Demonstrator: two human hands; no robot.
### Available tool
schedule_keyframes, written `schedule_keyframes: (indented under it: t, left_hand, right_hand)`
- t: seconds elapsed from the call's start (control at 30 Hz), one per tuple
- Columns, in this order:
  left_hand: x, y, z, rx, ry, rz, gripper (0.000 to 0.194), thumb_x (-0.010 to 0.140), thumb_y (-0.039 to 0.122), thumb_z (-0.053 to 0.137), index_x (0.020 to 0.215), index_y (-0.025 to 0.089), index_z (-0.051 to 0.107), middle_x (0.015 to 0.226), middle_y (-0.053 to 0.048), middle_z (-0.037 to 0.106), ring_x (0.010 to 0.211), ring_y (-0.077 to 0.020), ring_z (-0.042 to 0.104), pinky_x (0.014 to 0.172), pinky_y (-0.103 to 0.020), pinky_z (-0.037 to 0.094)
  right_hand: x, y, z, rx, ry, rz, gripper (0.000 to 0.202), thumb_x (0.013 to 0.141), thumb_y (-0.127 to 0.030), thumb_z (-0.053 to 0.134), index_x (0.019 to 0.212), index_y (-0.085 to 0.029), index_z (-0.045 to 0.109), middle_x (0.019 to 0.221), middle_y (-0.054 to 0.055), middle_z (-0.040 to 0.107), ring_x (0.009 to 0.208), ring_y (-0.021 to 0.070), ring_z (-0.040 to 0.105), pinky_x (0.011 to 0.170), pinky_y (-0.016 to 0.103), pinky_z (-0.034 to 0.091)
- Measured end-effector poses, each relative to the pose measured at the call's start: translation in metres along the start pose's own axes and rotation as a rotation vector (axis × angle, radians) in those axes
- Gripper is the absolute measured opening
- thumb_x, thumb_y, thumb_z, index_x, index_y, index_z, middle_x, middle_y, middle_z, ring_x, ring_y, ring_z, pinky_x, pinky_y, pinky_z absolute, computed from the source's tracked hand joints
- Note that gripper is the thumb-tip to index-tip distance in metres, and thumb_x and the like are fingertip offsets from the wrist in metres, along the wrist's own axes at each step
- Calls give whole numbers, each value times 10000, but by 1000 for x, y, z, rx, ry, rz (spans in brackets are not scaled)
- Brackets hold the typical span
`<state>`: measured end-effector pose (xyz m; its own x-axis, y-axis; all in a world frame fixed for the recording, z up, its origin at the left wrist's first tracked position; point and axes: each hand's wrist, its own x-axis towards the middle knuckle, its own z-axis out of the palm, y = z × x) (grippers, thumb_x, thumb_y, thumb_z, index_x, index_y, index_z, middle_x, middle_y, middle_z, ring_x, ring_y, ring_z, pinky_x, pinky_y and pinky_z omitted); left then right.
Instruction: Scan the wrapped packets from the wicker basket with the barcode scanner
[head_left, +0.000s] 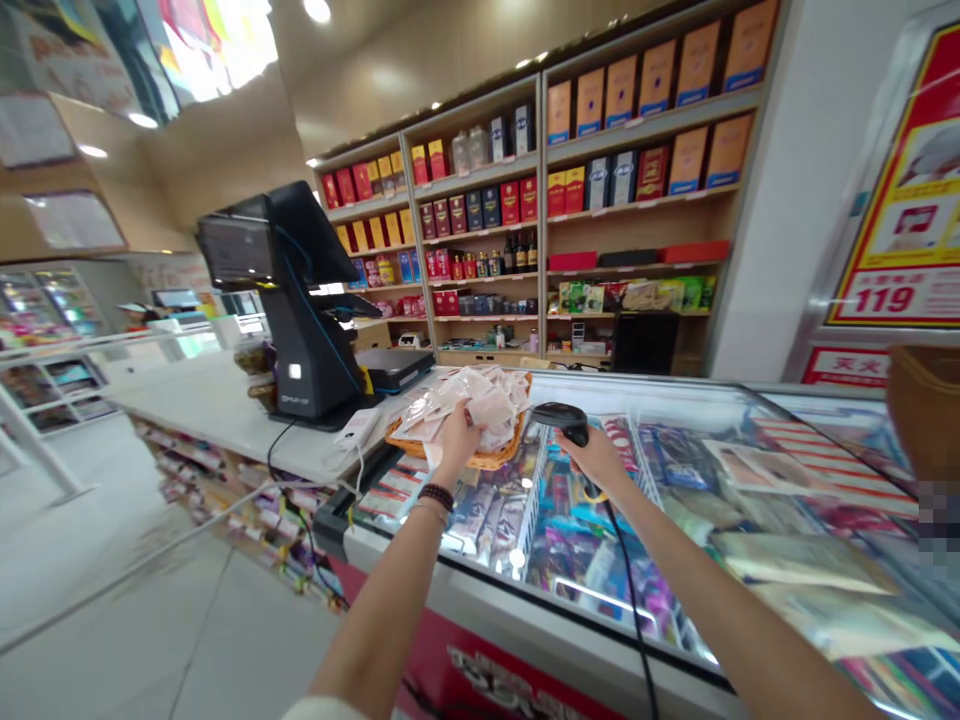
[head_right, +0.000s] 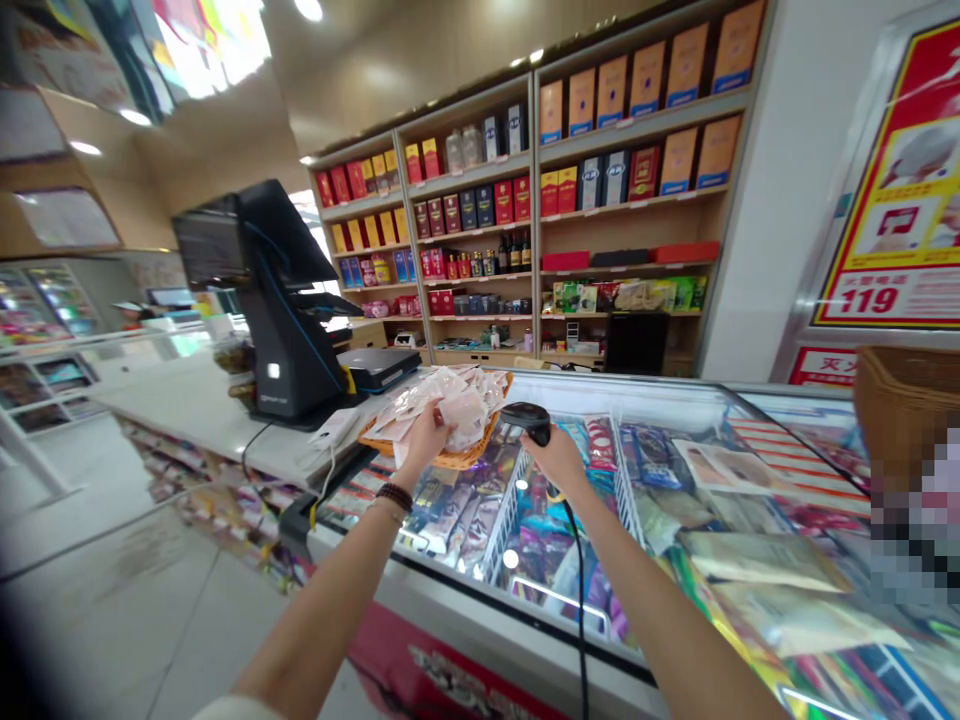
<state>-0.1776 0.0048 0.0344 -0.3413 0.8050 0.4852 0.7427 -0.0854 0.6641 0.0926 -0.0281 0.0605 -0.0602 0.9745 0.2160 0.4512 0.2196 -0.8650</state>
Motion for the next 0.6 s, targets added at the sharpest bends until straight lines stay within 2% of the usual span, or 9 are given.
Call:
schedule_keyframes:
  t: [0.17,0.33,0.4,0.6]
  left_hand:
    - [8,10,4,-76,69,-70,350,861,181,709,1203,187,640,996,-59,747,891,-190,704,819,-291,511]
    - [11,26,11,-149,123,-64,93,872,214,680,961,217,650,944,-40,758,866,-192,709,816,-304,527]
    - [12,33,16,-214,141,-53,70,882,231,657,949,210,655,930,-48,761,849,-197,715,803,-312,539]
    - [13,57,29,-269,183,-50,162,881,276,653,1010,188,695,957,-67,782,836,-210,728,823,-337,551]
  right_hand:
    - [3,3,-2,31,20,11,130,895,-250,658,786,-219,595,610,-19,686,411,135,596,471,242,459]
    - [4,0,-2,-4,9,-40,214,912,-313,645,730,-229,572,527,-28,628,414,145,600,480,243,436]
    - [4,-1,-2,-6,9,-52,226,911,-334,642,723,-232,569,519,-28,621,422,153,610,491,248,438]
    - [3,-2,-8,13,30,-46,171,894,-328,647,767,-232,584,599,-16,683,427,149,608,492,251,435]
